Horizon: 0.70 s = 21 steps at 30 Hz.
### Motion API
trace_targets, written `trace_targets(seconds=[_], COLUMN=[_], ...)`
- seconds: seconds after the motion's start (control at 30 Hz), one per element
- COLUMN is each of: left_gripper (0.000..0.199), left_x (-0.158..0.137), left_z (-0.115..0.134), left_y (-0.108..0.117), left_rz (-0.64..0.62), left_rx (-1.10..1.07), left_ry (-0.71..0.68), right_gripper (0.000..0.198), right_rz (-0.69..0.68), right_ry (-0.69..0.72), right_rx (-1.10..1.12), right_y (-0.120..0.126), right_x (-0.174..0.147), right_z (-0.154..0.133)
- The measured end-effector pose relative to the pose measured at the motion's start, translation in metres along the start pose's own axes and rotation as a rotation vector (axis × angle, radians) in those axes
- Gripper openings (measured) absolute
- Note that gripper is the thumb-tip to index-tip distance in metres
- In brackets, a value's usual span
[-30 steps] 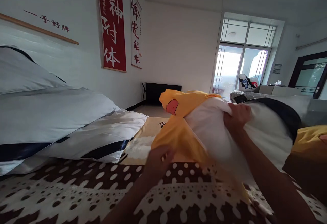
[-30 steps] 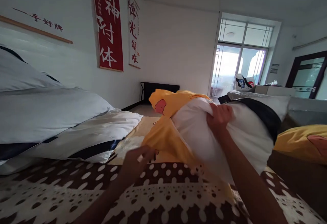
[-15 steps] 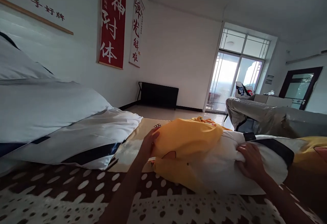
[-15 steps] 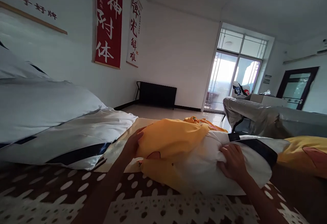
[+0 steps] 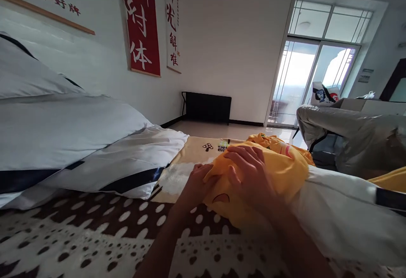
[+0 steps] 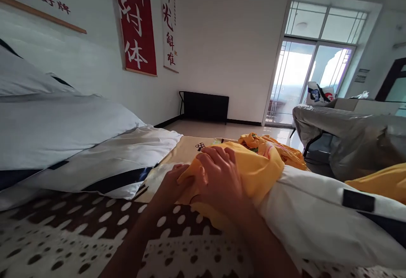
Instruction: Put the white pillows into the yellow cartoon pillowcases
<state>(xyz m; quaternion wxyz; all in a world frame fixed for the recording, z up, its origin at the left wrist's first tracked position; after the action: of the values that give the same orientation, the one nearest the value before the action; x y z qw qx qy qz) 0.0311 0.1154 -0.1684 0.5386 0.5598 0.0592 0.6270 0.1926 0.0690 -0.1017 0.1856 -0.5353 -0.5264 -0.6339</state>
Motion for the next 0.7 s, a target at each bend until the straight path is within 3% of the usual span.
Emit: trace_targets(seconds=[0.17,0.3,0.37,0.43,0.5,0.63,0.7], left_gripper=[0.032,0.03,0.026,0.024,0.027,0.038,0.034], left_x=[-0.006,-0.007,-0.008,-0.008,-0.007,-0.002,0.0], left_z=[0.011,0.031,0.035,0.034,0.025,-0.003,-0.016], left_y=[0.017,0.01,0.006,0.006,0.01,0.016,0.011], left_rz=[0.04,-0.145,-0.238,-0.292,-0.293,-0.082,-0.086], left_rx=[0.075,0.12,0.118,0.038,-0.138,-0.404,-0.413], left_ry=[-0.062,-0.256,-0.271,-0.23,-0.178,0.034,0.176], right_gripper=[0.023,0.035,0.026,0.014,0.017,0.019,0.017], right_rz=[-0.178,-0.185,-0.225,-0.22,-0.155,0.005,0.076], right_ry=[-0.084,-0.126,-0.117,-0.102,-0.095,-0.107,-0.106], right_rx=[0.076,0.009,-0.006,0.013,0.047,0.155,0.186], right_y=[-0.01,-0.006,-0.006,-0.005,-0.001,0.011,0.017], right_x=[-0.021,-0.047,-0.053,-0.055,-0.054,-0.054,-0.055], right_z=[0.023,0.039,0.042,0.043,0.042,0.036,0.032])
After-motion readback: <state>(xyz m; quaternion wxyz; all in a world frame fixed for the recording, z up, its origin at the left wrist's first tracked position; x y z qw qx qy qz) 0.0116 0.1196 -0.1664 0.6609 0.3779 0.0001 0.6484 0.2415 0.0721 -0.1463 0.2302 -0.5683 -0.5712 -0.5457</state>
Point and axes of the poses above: each hand's wrist, its own x-axis towards the middle knuckle, its own y-axis out of the back of the hand, z = x × y, the point moved 2 cm from there along x, towards the middle knuckle, and after that the axes turned 14 degrees about x, right-handed, at the moved point
